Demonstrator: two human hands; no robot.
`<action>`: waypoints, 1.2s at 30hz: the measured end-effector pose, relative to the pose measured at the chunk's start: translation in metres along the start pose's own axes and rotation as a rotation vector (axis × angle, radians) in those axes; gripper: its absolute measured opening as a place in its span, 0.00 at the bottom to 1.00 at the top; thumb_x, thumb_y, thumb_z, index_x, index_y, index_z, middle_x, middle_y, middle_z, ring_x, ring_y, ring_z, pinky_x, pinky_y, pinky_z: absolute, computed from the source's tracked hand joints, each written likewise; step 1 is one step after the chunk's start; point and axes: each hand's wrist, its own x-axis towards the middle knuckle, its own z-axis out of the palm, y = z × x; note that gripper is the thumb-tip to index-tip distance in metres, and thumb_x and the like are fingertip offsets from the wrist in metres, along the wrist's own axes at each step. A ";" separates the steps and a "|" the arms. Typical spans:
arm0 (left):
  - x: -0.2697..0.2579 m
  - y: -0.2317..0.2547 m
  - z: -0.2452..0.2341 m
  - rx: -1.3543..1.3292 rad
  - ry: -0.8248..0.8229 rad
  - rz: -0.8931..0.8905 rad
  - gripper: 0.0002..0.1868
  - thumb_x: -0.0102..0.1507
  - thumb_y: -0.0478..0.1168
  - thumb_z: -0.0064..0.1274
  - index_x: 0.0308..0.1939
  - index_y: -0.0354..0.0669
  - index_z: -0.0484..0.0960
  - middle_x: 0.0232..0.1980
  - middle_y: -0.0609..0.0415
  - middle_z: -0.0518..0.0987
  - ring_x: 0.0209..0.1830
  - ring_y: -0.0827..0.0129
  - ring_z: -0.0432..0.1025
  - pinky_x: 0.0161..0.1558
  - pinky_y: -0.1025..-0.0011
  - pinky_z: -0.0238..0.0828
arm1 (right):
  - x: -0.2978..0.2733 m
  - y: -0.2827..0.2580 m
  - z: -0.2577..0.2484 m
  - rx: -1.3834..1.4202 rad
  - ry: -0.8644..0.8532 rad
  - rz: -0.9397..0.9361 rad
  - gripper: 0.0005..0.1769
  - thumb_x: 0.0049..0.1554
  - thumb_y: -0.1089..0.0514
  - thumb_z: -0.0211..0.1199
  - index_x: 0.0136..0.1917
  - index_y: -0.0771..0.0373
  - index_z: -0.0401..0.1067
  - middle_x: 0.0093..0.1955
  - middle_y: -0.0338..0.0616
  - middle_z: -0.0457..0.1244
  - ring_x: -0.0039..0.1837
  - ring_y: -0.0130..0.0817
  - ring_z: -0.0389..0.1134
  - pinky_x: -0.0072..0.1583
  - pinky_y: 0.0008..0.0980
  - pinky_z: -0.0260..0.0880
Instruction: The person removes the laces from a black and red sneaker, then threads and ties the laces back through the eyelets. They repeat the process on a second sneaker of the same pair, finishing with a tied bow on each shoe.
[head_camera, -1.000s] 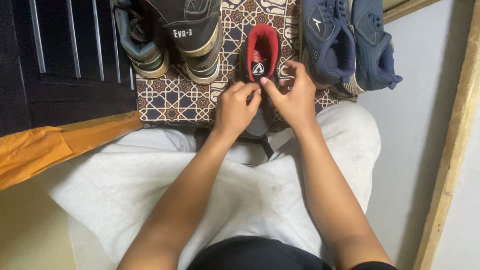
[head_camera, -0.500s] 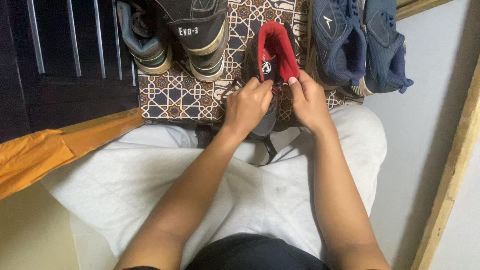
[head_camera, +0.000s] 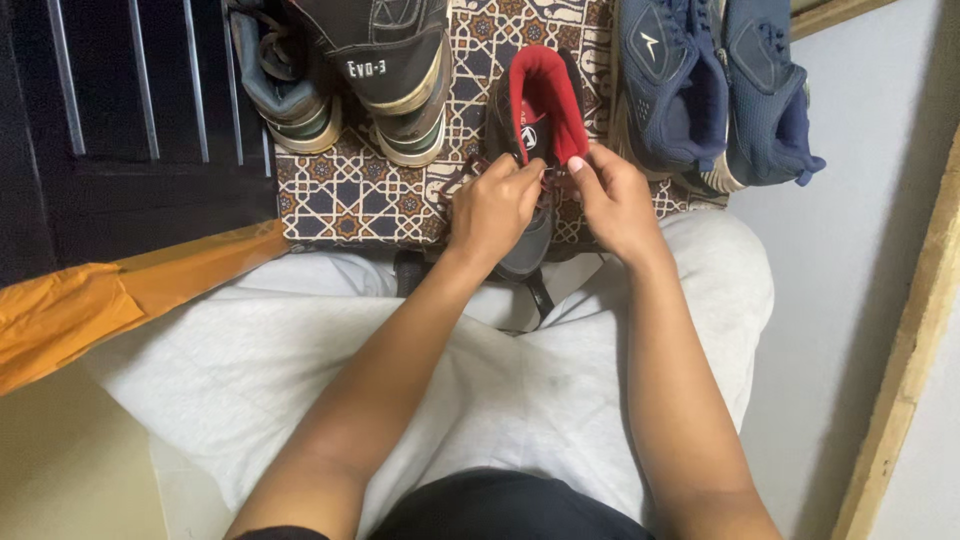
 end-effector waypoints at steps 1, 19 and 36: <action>-0.001 0.000 -0.001 -0.002 -0.008 0.003 0.10 0.65 0.41 0.56 0.49 0.49 0.87 0.34 0.50 0.78 0.30 0.53 0.77 0.32 0.57 0.74 | -0.001 0.000 -0.001 -0.032 -0.005 0.011 0.15 0.71 0.57 0.54 0.65 0.67 0.73 0.49 0.44 0.67 0.49 0.27 0.65 0.53 0.30 0.69; -0.001 0.008 -0.014 -0.097 -0.167 -0.031 0.21 0.65 0.39 0.54 0.62 0.43 0.79 0.41 0.47 0.75 0.39 0.52 0.76 0.40 0.58 0.74 | 0.016 0.038 0.017 0.043 0.160 -0.229 0.13 0.57 0.72 0.60 0.56 0.69 0.73 0.49 0.41 0.70 0.51 0.23 0.71 0.54 0.24 0.72; -0.021 -0.003 -0.033 0.041 -0.130 0.019 0.31 0.60 0.42 0.63 0.68 0.54 0.74 0.43 0.50 0.72 0.41 0.56 0.74 0.44 0.59 0.73 | -0.010 0.051 -0.017 -0.609 0.144 -0.013 0.12 0.53 0.70 0.60 0.51 0.68 0.76 0.50 0.61 0.69 0.56 0.55 0.71 0.59 0.45 0.68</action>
